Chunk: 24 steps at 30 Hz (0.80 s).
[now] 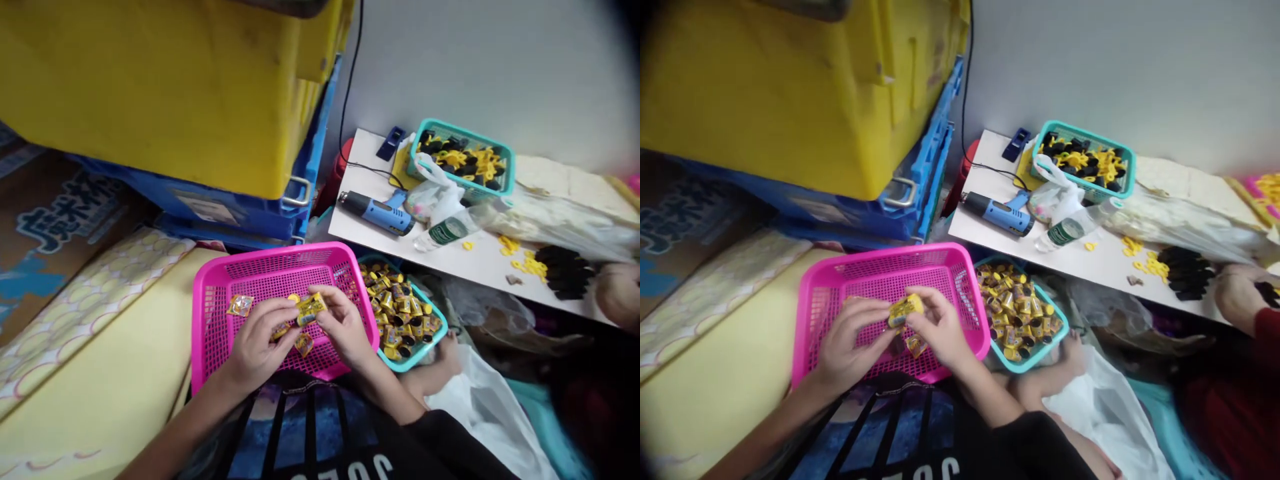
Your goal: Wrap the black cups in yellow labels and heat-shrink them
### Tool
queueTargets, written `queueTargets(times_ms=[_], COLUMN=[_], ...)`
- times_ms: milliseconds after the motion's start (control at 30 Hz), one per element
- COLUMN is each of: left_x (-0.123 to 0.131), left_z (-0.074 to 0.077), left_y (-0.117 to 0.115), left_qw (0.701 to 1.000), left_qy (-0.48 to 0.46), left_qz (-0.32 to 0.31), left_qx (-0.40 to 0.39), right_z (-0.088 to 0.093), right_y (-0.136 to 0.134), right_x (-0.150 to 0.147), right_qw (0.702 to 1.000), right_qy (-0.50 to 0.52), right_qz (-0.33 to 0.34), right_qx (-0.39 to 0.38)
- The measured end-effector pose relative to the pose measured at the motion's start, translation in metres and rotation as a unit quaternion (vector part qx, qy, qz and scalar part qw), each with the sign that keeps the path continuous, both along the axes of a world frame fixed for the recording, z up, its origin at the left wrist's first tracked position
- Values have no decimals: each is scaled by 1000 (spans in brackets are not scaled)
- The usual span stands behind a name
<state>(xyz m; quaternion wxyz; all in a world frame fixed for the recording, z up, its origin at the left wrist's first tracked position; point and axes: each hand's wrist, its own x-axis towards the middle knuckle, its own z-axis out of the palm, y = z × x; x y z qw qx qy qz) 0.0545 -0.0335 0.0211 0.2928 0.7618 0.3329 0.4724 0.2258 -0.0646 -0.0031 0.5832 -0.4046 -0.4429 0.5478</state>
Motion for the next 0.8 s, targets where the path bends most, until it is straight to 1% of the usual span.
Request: queueTargets(times_ms=[67,133,167,200,233,267,367,433,500,600,700,800], left_x=[8,14,16,19,21,24,31,36,40,42,41,40], left_z=[3,7,9,11,12,13,13,12,10,8,8,9], left_y=[1,3,4,5,6,7,7,6,3,3,6,7], left_qw=[993,970,958,952,953,959,979,981,976,956,939,932], left_qy=[-49,-79,-82,-77,-67,-49,30,49,26,-22,-50,-74], left_qz=[-21,-38,-40,-35,-24,-11,23,40,47,44,28,26], left_qx=[-107,-228,-271,-293,-295,-280,-202,-184,-211,-288,-339,-353], right_z=[-1,-4,-6,-7,-9,-9,-10,-10,-9,-9,-9,-10], right_y=[3,4,4,4,3,3,2,1,1,-1,-2,-2], right_x=[6,13,16,19,22,25,28,29,27,24,21,20], right_qw=[1000,999,999,998,998,998,999,998,998,998,997,995], right_qy=[24,46,53,55,54,49,23,4,2,23,21,0], right_qz=[-10,-4,2,8,14,17,9,-1,-4,-12,-52,-98], right_qx=[-2,5,10,16,21,26,48,63,66,66,54,20])
